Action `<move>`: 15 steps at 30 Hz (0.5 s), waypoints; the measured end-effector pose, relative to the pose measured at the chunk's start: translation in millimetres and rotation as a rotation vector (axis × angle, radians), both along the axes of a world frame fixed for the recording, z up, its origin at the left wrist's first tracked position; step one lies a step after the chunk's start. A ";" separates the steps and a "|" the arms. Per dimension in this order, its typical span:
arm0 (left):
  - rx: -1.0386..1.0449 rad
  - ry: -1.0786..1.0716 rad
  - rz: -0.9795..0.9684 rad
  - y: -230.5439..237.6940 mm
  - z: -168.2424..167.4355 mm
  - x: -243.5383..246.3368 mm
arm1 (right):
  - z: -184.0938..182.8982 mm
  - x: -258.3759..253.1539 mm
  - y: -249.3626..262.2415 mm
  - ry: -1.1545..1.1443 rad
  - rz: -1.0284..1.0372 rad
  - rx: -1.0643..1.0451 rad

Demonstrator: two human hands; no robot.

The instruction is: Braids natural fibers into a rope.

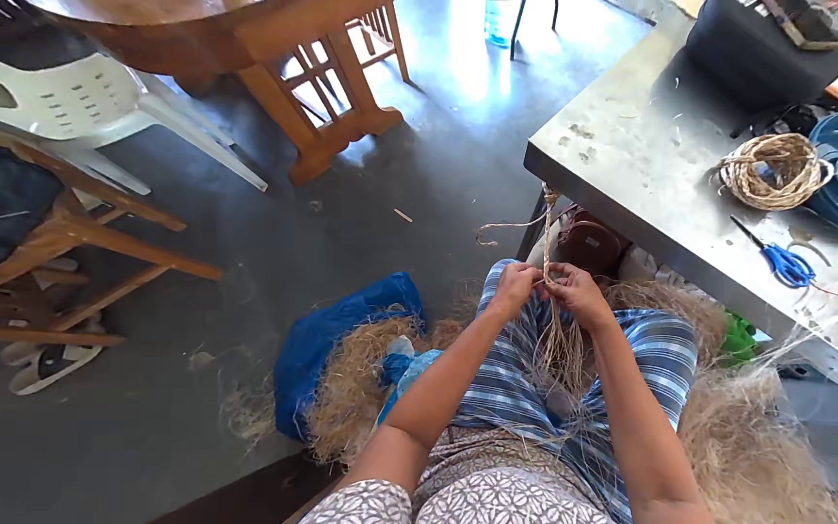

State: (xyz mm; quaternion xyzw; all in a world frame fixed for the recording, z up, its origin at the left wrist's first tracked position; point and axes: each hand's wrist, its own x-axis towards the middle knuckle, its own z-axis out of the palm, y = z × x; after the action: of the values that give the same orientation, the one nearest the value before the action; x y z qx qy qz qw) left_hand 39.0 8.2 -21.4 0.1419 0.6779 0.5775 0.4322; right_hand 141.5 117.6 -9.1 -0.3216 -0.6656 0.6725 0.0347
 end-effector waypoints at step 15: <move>0.088 0.181 -0.040 1.8 -16.0 1.6 | 37.3 16.2 -18.2 -0.346 0.081 0.684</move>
State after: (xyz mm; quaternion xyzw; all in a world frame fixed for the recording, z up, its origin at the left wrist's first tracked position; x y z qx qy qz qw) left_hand 40.6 10.0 -37.4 0.2258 0.6851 0.5829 0.3739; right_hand 157.7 99.4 28.2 -0.3735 -0.8598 0.3482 0.0007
